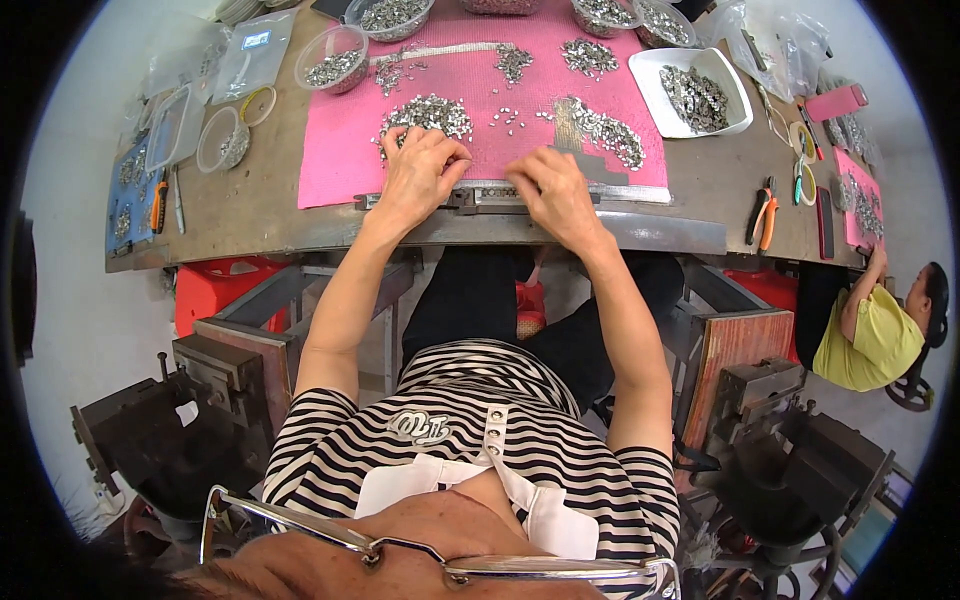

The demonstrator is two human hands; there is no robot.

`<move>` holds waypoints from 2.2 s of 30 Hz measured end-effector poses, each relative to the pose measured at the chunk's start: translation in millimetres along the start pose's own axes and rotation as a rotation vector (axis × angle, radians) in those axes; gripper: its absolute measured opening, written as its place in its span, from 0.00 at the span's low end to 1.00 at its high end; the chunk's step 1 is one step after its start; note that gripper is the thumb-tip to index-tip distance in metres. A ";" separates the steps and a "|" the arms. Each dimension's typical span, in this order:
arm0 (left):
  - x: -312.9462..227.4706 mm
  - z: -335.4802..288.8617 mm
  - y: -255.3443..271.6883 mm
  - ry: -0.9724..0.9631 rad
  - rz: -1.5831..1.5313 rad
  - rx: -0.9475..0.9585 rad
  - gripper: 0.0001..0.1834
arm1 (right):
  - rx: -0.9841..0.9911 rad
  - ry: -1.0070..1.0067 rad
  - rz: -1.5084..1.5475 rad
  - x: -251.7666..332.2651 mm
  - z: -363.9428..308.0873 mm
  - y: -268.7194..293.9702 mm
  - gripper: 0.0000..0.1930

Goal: The person assembles small metal rings and metal plates into plastic trays and plastic containers by hand, organizing them into the containers.

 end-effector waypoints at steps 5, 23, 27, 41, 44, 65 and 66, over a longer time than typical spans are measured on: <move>-13.6 -9.1 11.3 -0.037 -0.085 -0.092 0.04 | -0.088 -0.041 -0.130 -31.7 33.2 -0.6 0.05; -24.1 -28.3 3.0 -0.047 -0.298 -0.117 0.04 | 0.042 -0.015 -0.036 8.2 -9.4 4.8 0.04; -31.5 -27.1 3.5 -0.028 -0.266 -0.112 0.06 | 0.017 0.016 -0.073 11.0 -14.4 2.6 0.05; -38.7 -25.9 -0.9 -0.029 -0.164 -0.129 0.08 | -0.055 -0.019 -0.055 10.7 -18.5 -1.1 0.06; -36.8 -25.4 2.7 -0.013 -0.201 -0.135 0.07 | -0.043 0.014 -0.106 12.1 -20.9 -3.9 0.07; -38.5 -25.0 1.1 -0.046 -0.190 -0.151 0.05 | -0.139 0.054 -0.119 16.5 -23.2 -8.0 0.07; -39.2 -24.6 0.8 -0.046 -0.191 -0.150 0.05 | -0.153 0.059 -0.132 16.7 -23.5 -8.7 0.07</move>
Point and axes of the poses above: each hand's wrist, its own z-axis towards the middle knuckle, its own y-axis out of the back of the hand, x = y × z, the point moved 9 cm from there along z, towards the middle knuckle, and after that the axes turned 4 degrees about z, right-handed, at the moved point
